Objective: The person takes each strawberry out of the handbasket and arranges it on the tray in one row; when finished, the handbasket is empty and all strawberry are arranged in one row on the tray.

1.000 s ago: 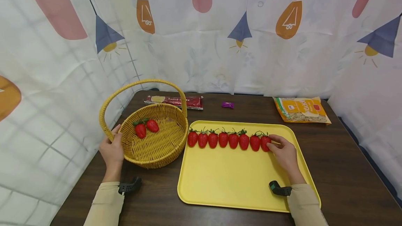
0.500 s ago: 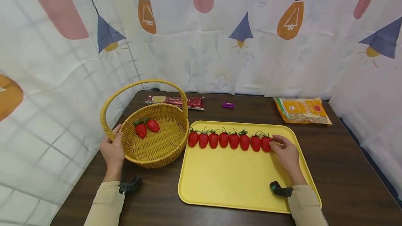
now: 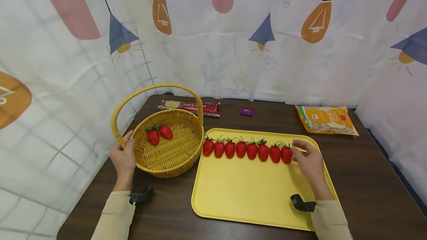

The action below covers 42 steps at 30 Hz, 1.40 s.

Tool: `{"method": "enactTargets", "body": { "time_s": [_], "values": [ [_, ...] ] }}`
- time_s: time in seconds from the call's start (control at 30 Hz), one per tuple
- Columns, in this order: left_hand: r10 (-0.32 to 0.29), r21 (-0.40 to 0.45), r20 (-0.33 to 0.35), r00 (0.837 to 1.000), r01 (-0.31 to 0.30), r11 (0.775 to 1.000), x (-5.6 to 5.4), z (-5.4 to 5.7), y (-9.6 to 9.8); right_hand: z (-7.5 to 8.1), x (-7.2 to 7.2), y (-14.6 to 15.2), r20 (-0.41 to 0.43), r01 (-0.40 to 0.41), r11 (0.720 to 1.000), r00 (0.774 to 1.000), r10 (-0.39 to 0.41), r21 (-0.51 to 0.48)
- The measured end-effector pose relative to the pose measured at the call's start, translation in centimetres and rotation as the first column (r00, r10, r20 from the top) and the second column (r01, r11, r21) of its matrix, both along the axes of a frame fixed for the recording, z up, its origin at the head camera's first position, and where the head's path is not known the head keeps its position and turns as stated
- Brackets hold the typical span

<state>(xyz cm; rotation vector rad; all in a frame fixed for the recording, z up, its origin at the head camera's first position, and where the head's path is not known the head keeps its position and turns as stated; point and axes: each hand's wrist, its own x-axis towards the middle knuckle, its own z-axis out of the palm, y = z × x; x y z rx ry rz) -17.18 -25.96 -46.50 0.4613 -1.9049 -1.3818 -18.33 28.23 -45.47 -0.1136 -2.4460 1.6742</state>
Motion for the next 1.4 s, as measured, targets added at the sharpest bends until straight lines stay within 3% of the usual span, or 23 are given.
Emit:
{"method": "enactTargets", "body": {
  "time_s": [0.13, 0.27, 0.4, 0.57, 0.77, 0.97, 1.4],
  "values": [
    [0.003, -0.006, 0.003, 1.0, -0.003, 1.0, 0.0, 0.1, 0.0, 2.2, -0.3, -2.9, -0.033, -0.093, 0.991, 0.995, 0.096, 0.092],
    [0.004, -0.018, 0.009, 1.0, -0.004, 1.0, 0.0, 0.1, -0.1, 3.7, -1.2, -6.7, -0.031, -0.229, 0.966, 0.972, 0.234, 0.119],
    [0.003, -0.017, 0.01, 1.0, -0.003, 1.0, 0.1, 0.1, -0.2, 4.1, -2.5, -10.9, -0.036, -0.351, 0.934, 0.935, 0.353, 0.062],
    [0.006, -0.006, 0.006, 1.0, -0.006, 1.0, 0.2, 0.0, -0.2, 4.0, -3.6, -16.5, -0.057, -0.457, 0.885, 0.889, 0.454, -0.089],
    [0.0, 0.005, 0.004, 1.0, 0.0, 1.0, 0.1, -0.2, -0.1, 4.1, -4.3, -22.0, -0.05, -0.515, 0.838, 0.855, 0.516, -0.18],
    [0.015, -0.029, -0.012, 1.0, -0.016, 0.999, 0.1, 0.0, -0.1, 4.2, -4.7, -25.9, -0.049, -0.544, 0.811, 0.836, 0.547, -0.217],
    [0.048, -0.046, -0.01, 0.999, -0.048, 0.998, 0.2, 0.1, 0.1, 3.9, -6.2, -31.3, 0.005, -0.615, 0.78, 0.785, 0.619, -0.114]
  ]
}}
